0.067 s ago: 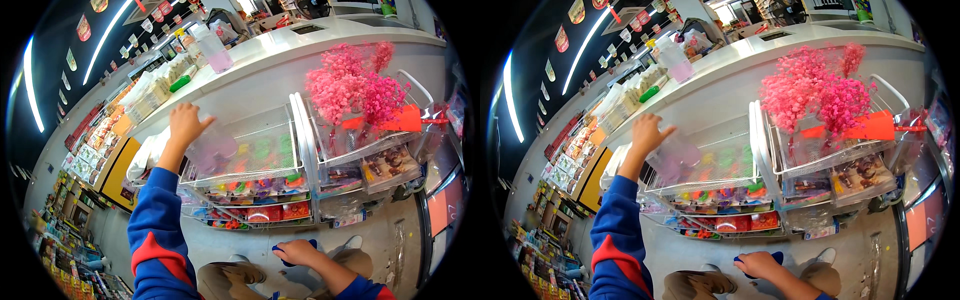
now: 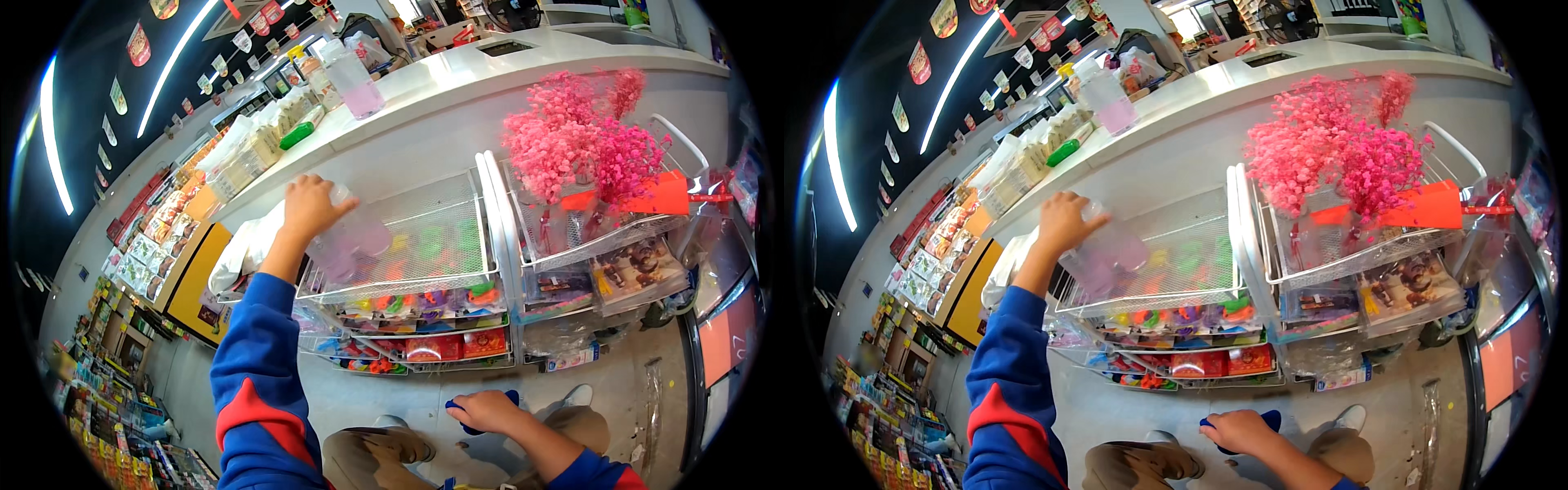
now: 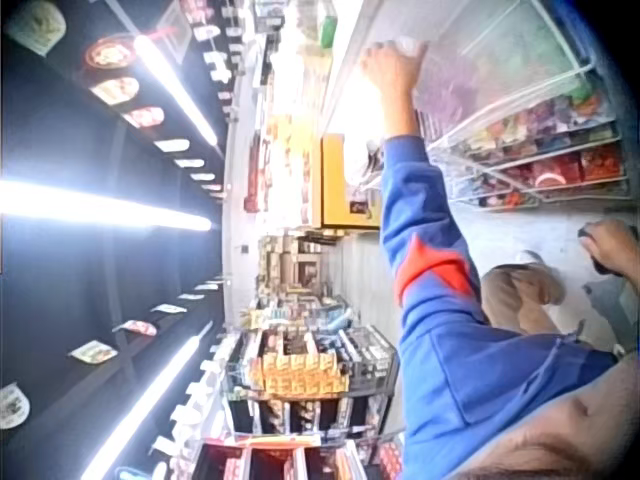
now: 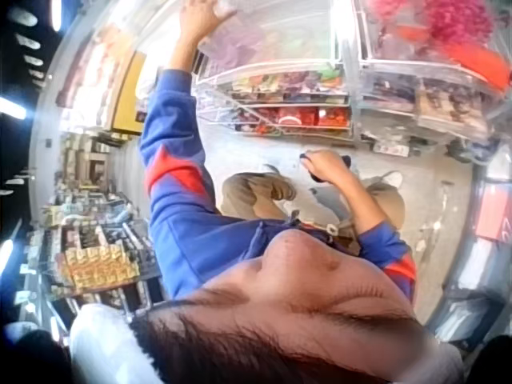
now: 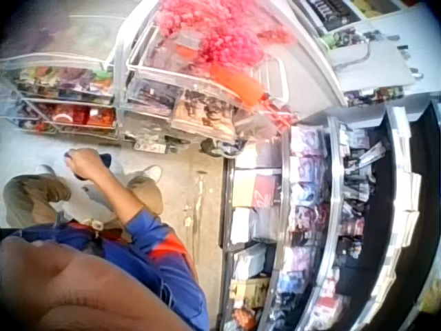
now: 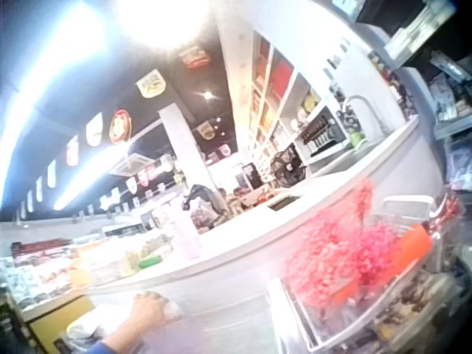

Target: The person wipes a metal wire shelving unit with a blue cloth, cleaning the surfaces and edges. They then pick up and wipe various small items, including colorful plastic toys and packaged goods, before placing them back on the shelves.

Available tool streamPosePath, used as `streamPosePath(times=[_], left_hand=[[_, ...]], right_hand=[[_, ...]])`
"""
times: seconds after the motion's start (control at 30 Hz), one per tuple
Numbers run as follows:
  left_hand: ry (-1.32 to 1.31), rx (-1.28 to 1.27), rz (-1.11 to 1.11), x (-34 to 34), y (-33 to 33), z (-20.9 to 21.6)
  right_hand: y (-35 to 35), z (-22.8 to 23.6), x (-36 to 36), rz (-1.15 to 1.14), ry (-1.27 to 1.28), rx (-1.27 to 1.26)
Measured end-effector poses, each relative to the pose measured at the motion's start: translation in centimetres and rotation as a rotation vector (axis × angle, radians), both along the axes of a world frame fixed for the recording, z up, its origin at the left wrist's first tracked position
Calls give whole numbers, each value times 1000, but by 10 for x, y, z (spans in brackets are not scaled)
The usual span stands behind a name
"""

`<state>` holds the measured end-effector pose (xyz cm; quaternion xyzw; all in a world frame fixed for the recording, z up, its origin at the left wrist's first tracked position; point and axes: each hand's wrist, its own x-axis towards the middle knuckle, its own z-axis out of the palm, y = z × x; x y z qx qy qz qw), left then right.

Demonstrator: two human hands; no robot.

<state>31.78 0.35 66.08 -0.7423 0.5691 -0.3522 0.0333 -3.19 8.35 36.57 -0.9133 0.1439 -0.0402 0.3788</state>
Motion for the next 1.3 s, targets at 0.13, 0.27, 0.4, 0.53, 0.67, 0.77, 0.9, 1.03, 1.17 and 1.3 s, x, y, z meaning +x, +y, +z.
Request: streamPosePath(times=[0.13, 0.27, 0.4, 0.53, 0.67, 0.77, 0.9, 1.03, 1.17, 1.3], left_hand=[[111, 92, -12, -6, 3, -9], [352, -48, -83, -30, 1, -28], [541, -262, -14, -40, -22, -57], [598, -225, 232, -42, -30, -44], [634, -152, 288, -37, -25, -41], [673, -184, 279, -35, -21, -44], [680, -263, 219, -38, -19, -56], [526, -604, -177, -53, -14, -6], [510, -841, -230, -31, -21, 90], [676, -796, -96, 4, -54, 131]], right_hand=[[3, -4, 9, -4, 44, -8], [5, -9, 15, -4, 29, -22], [6, -11, 20, 5, 29, -54], [8, -16, 23, 28, -8, -76], [6, -19, 21, 19, 0, -92], [7, -17, 20, 15, -31, -101], [9, -17, 18, 29, -40, -105], [7, -14, 11, 99, 41, -120], [16, -10, 10, 172, 89, -60], [22, -18, 19, 192, 95, -47]])
